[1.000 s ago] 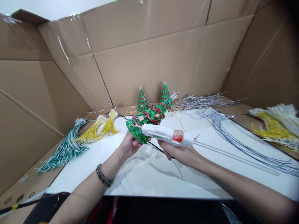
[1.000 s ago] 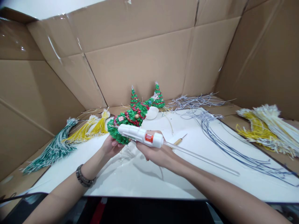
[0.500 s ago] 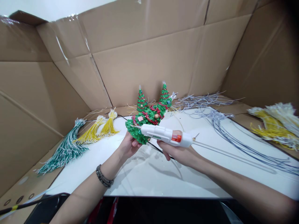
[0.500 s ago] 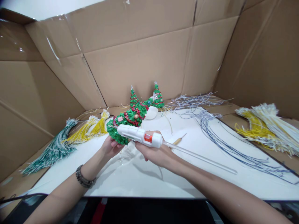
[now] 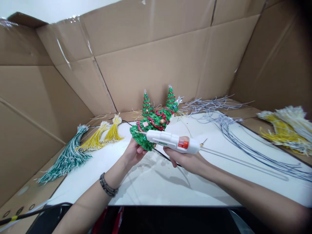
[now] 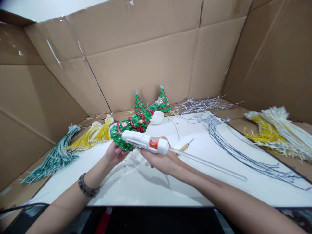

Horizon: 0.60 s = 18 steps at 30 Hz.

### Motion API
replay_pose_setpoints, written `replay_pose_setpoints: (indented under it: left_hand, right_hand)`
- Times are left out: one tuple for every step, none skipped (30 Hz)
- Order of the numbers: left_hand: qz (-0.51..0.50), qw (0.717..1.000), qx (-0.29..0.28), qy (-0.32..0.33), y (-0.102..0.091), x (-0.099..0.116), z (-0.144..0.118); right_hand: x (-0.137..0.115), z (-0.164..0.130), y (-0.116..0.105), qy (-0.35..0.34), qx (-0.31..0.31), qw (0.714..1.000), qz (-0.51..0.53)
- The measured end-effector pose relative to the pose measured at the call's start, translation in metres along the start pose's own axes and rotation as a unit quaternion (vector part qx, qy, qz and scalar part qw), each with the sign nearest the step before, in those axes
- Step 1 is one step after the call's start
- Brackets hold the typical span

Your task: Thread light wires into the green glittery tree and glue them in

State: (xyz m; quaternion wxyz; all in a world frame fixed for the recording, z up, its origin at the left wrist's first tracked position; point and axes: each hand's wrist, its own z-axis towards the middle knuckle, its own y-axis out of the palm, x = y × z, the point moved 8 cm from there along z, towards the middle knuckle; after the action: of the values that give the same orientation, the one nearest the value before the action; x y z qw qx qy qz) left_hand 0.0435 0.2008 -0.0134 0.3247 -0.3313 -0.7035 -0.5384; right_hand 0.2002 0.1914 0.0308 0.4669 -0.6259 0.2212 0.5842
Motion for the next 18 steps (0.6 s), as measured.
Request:
replay_pose_setpoints:
  left_hand:
    - [0.002, 1.000, -0.001, -0.001, -0.0002, 0.0001, 0.0000]
    - [0.003, 1.000, -0.003, -0.001, -0.0001, 0.0004, -0.0001]
    - [0.004, 1.000, -0.006, 0.000, 0.0003, 0.0008, -0.0003]
    - [0.003, 1.000, -0.008, 0.001, 0.0006, 0.0013, -0.0004]
    - [0.002, 1.000, -0.008, 0.003, 0.0007, 0.0017, -0.0006]
    - [0.001, 1.000, -0.007, 0.004, 0.0005, 0.0020, -0.0007]
    - [-0.001, 1.000, -0.005, 0.004, 0.0003, 0.0022, -0.0009]
    - [-0.003, 1.000, -0.002, 0.005, 0.0000, 0.0023, -0.0010]
    - [-0.005, 1.000, -0.001, 0.005, -0.0001, 0.0024, -0.0011]
    - [-0.006, 1.000, -0.002, 0.004, 0.0001, 0.0023, -0.0012]
    - [-0.006, 1.000, -0.001, 0.003, 0.0001, 0.0022, -0.0012]
    - [-0.006, 1.000, 0.002, 0.003, -0.0001, 0.0022, -0.0013]
    - [-0.007, 1.000, 0.008, 0.003, -0.0007, 0.0022, -0.0014]
    - [-0.008, 1.000, 0.014, 0.003, -0.0011, 0.0022, -0.0015]
    - [-0.010, 1.000, 0.017, 0.004, -0.0009, 0.0023, -0.0016]
    - [-0.013, 1.000, 0.018, 0.005, -0.0004, 0.0025, -0.0018]
    - [-0.016, 1.000, 0.017, 0.006, 0.0005, 0.0026, -0.0019]
    - [-0.016, 1.000, 0.015, 0.006, 0.0014, 0.0026, -0.0019]
  right_hand:
    - [-0.0010, -0.0004, -0.0005, -0.002, 0.003, 1.000, 0.001]
    - [-0.0017, -0.0009, -0.0011, -0.002, 0.006, 1.000, 0.001]
    - [-0.0021, -0.0013, -0.0017, -0.002, 0.009, 1.000, 0.002]
    - [-0.0021, -0.0016, -0.0021, -0.001, 0.010, 1.000, 0.003]
    - [-0.0018, -0.0018, -0.0023, 0.000, 0.010, 1.000, 0.005]
    - [-0.0013, -0.0019, -0.0024, 0.001, 0.009, 1.000, 0.007]
    - [-0.0007, -0.0020, -0.0022, 0.003, 0.007, 1.000, 0.008]
    - [0.0000, -0.0020, -0.0020, 0.004, 0.005, 1.000, 0.009]
    - [0.0008, -0.0020, -0.0019, 0.006, 0.003, 1.000, 0.009]
    - [0.0013, -0.0020, -0.0022, 0.006, 0.005, 1.000, 0.007]
    - [0.0013, -0.0019, -0.0024, 0.006, 0.006, 1.000, 0.007]
    - [0.0010, -0.0019, -0.0027, 0.004, 0.007, 1.000, 0.007]
    - [0.0003, -0.0020, -0.0028, 0.003, 0.007, 1.000, 0.007]
    - [-0.0003, -0.0020, -0.0029, 0.003, 0.007, 1.000, 0.009]
    - [-0.0007, -0.0021, -0.0029, 0.004, 0.006, 1.000, 0.010]
    - [-0.0009, -0.0021, -0.0029, 0.008, 0.005, 1.000, 0.011]
    - [-0.0008, -0.0022, -0.0031, 0.014, 0.006, 1.000, 0.011]
    - [-0.0006, -0.0022, -0.0036, 0.019, 0.008, 1.000, 0.012]
